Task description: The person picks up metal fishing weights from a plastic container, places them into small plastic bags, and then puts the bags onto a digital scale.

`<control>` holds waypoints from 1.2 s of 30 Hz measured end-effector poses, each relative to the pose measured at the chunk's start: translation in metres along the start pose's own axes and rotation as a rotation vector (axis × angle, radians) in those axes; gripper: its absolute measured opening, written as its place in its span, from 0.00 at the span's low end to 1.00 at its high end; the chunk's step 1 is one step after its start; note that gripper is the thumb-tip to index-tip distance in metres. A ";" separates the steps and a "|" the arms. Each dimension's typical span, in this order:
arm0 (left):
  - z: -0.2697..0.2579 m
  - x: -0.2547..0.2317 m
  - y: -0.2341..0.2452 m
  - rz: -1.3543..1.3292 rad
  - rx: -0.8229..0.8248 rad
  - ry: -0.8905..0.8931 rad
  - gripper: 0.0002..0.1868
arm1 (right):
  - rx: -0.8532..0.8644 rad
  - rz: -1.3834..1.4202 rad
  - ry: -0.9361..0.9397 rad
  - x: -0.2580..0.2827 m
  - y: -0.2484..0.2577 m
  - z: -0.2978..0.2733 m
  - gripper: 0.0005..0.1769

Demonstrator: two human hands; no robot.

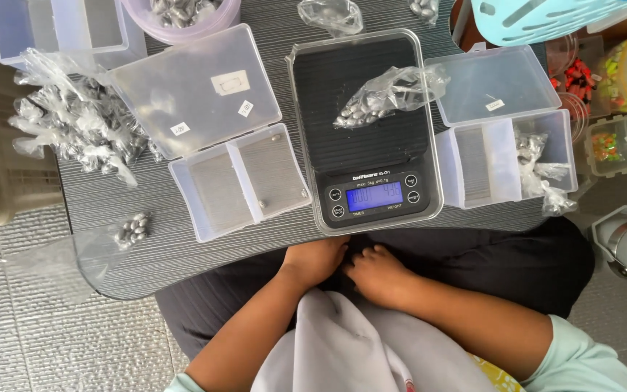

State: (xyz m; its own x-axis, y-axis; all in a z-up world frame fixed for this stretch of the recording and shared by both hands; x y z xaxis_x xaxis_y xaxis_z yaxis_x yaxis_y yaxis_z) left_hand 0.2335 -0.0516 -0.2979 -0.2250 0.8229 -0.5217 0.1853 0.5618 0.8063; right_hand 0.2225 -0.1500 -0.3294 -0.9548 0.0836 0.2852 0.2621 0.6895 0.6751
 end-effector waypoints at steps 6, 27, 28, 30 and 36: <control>0.000 0.002 0.001 -0.031 -0.017 0.013 0.11 | 0.030 0.079 0.044 0.011 0.027 -0.022 0.22; -0.002 0.013 0.009 -0.157 -0.085 -0.017 0.11 | -0.805 -0.328 -0.331 0.030 0.325 -0.020 0.09; -0.002 0.012 0.009 -0.162 -0.083 -0.019 0.11 | -0.816 -0.199 -0.309 0.028 0.328 -0.025 0.13; -0.002 0.013 0.009 -0.167 -0.079 -0.021 0.11 | -0.824 -0.329 -0.324 0.031 0.328 -0.022 0.07; -0.003 0.007 0.007 -0.153 -0.066 -0.056 0.11 | -0.740 -0.165 -0.272 0.018 0.308 -0.009 0.06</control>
Point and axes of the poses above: each hand's wrist, its own z-axis towards the middle knuckle, its own y-axis out of the back of the hand, x = y × z, the point moved 9 cm from there along z, towards the middle knuckle, and after that the axes turned 2 degrees about -z, right-handed, at the moved point
